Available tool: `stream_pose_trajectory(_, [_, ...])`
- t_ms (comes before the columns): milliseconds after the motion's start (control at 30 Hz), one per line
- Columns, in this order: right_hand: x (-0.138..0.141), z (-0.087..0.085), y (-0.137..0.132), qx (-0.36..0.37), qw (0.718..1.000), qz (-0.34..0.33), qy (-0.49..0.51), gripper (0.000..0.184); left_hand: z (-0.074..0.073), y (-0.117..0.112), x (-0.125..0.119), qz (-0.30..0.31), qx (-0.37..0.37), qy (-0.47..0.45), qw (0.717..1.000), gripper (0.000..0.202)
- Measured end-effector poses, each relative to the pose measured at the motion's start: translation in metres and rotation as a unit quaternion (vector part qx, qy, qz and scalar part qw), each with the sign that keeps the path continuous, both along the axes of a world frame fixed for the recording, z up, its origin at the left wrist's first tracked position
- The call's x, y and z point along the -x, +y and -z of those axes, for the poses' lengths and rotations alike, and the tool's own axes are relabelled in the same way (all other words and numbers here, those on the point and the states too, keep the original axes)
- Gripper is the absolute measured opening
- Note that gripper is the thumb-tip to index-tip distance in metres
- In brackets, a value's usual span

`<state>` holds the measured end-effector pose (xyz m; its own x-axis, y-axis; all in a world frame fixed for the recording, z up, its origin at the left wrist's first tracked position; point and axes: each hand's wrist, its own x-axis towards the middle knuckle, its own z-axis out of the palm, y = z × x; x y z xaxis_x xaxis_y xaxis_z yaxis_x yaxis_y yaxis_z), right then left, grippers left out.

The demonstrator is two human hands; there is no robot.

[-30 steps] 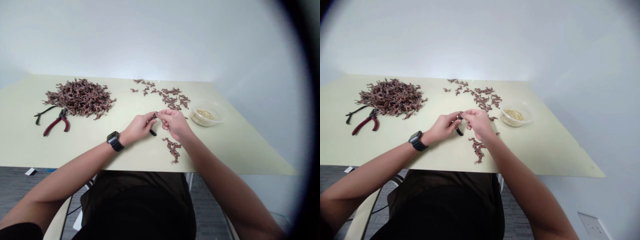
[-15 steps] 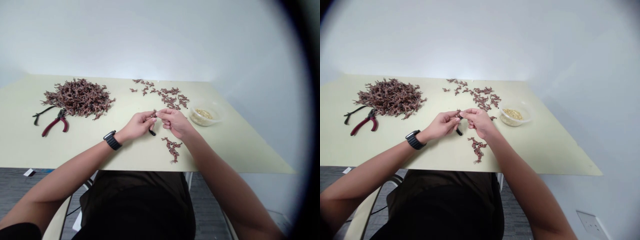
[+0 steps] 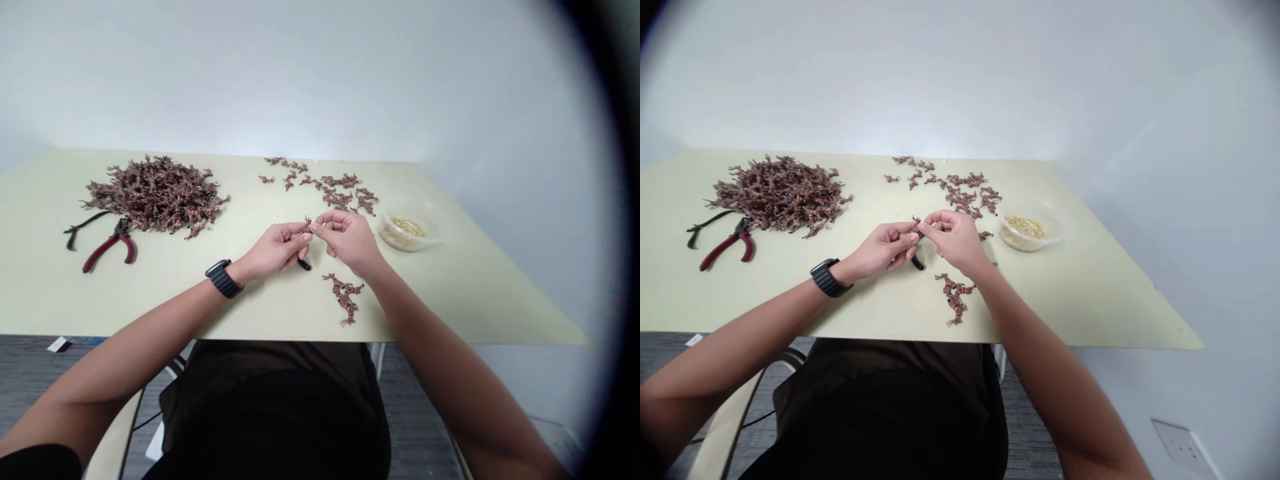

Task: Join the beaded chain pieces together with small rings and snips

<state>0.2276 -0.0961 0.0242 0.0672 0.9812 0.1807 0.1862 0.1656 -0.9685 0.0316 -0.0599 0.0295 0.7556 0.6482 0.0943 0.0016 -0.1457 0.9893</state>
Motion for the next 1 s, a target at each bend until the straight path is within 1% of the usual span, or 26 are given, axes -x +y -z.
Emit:
stream_pose_trajectory(200, [0.0,0.0,-0.001,0.012,1.0,-0.005,-0.006,0.029,0.001,0.0,-0.001,-0.009,0.004,-0.003,1.0,0.035])
stream_pose_trajectory(367, [-0.002,-0.004,-0.002,0.021,1.0,-0.002,-0.006,0.027,-0.001,-0.001,-0.001,-0.013,0.002,0.001,1.0,0.038])
stream_pose_trajectory(533, [-0.002,-0.003,-0.001,0.033,0.999,0.005,-0.012,0.027,-0.001,-0.001,-0.002,-0.022,-0.021,0.021,0.999,0.039])
stream_pose_trajectory(633, [-0.002,-0.002,-0.001,0.036,0.999,0.005,-0.018,0.026,0.001,0.0,-0.002,-0.035,-0.062,0.046,0.996,0.038])
stream_pose_trajectory(700, [-0.001,-0.002,-0.002,0.042,0.999,0.004,-0.013,0.025,0.004,0.001,-0.002,-0.056,-0.123,0.065,0.989,0.034])
stream_pose_trajectory(800, [0.0,-0.001,-0.001,0.058,0.998,0.003,-0.001,0.024,0.009,0.004,0.0,-0.082,-0.25,0.098,0.96,0.025])
stream_pose_trajectory(867, [0.0,0.0,-0.001,0.068,0.998,0.0,0.007,0.024,0.011,0.006,0.001,-0.086,-0.304,0.12,0.941,0.021])
stream_pose_trajectory(900, [0.0,0.001,0.0,0.071,0.997,-0.001,0.012,0.024,0.011,0.006,0.001,-0.088,-0.312,0.124,0.938,0.021])
stream_pose_trajectory(933, [-0.001,0.001,0.0,0.072,0.997,-0.002,0.016,0.024,0.01,0.006,0.001,-0.088,-0.306,0.123,0.94,0.021])
stream_pose_trajectory(1000, [-0.002,0.001,0.0,0.069,0.997,-0.005,0.018,0.025,0.008,0.005,0.001,-0.083,-0.253,0.106,0.958,0.025])
